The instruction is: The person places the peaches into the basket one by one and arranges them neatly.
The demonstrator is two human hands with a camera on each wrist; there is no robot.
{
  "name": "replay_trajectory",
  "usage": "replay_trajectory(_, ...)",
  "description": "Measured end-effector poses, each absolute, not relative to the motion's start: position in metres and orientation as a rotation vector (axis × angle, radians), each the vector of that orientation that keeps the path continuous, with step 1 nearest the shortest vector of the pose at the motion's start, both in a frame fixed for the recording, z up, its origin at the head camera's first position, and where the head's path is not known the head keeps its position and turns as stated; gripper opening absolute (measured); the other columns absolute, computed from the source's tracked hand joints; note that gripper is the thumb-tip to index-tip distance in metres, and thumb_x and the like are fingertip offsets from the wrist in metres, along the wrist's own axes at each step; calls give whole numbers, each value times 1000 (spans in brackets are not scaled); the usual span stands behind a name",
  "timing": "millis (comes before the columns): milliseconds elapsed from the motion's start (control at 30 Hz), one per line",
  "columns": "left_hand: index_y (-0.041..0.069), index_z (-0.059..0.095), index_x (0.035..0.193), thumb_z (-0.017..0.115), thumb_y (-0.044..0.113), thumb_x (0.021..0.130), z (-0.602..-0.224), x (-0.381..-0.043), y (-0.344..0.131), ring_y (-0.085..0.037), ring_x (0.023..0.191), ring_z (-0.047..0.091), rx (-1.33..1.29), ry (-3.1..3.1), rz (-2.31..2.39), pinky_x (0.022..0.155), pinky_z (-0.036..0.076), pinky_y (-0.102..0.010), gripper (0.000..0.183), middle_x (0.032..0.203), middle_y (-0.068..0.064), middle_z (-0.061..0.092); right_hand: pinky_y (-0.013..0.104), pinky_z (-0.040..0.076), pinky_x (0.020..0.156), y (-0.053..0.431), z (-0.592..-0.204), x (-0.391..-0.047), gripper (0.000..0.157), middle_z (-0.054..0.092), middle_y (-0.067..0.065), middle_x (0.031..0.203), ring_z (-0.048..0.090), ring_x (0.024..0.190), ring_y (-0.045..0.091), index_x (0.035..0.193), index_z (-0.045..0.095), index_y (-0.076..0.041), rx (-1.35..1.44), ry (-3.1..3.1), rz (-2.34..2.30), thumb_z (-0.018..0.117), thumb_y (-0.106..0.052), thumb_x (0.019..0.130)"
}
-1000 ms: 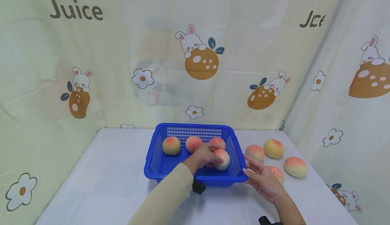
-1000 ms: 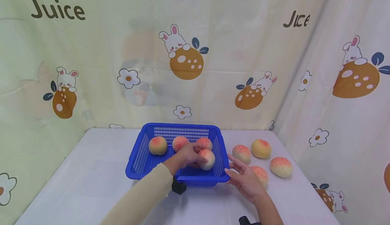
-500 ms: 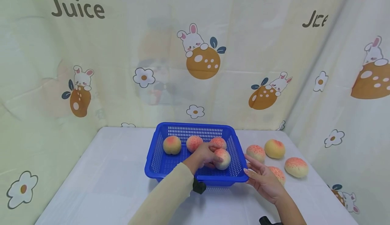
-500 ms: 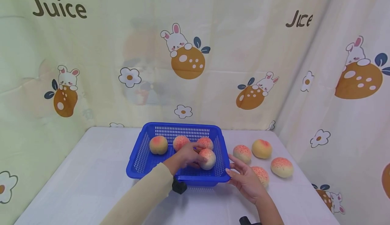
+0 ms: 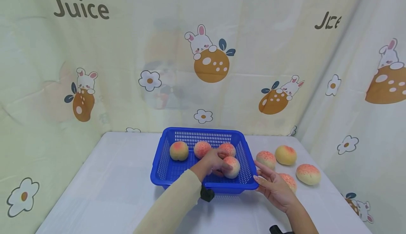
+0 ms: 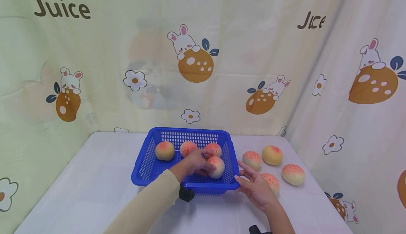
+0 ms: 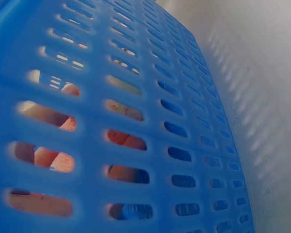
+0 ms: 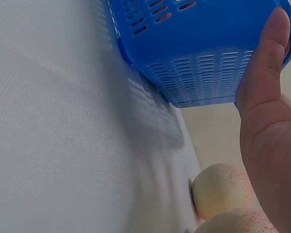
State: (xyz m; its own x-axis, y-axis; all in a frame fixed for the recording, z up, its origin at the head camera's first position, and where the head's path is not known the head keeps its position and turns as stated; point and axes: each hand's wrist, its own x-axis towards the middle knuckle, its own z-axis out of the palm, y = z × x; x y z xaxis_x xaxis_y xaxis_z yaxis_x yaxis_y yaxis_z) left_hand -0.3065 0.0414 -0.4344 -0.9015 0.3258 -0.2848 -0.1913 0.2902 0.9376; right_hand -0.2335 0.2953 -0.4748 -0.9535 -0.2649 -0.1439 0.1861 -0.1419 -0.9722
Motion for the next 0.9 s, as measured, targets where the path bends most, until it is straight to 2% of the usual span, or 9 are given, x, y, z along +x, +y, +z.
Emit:
replay_trajectory(367, 10, 62, 135, 77, 0, 88, -431, -303, 46, -24, 93, 69, 119, 2243, 1589, 87, 62, -45, 51, 122, -12, 66, 30, 59, 95, 294, -472, -233, 70, 62, 0, 122, 71, 103, 13, 164, 22, -17, -84, 1843, -2157, 59, -14, 104)
replay_trajectory(700, 10, 59, 139, 75, -1, 88, -437, -308, 45, -28, 103, 68, 96, 2162, 1662, 89, 61, -51, 54, 134, -15, 61, 30, 59, 93, 296, -475, -234, 70, 61, 0, 121, 71, 102, 12, 164, 22, -16, -97, 1824, -2177, 59, -12, 105)
replay_trajectory(900, 11, 59, 138, 77, 1, 88, -438, -311, 40, -26, 101, 68, 110, 2117, 1689, 87, 61, -52, 55, 130, -13, 61, 30, 59, 94, 295, -475, -233, 69, 61, -1, 121, 71, 103, 12, 164, 21, -14, -139, 1810, -2181, 57, -12, 105)
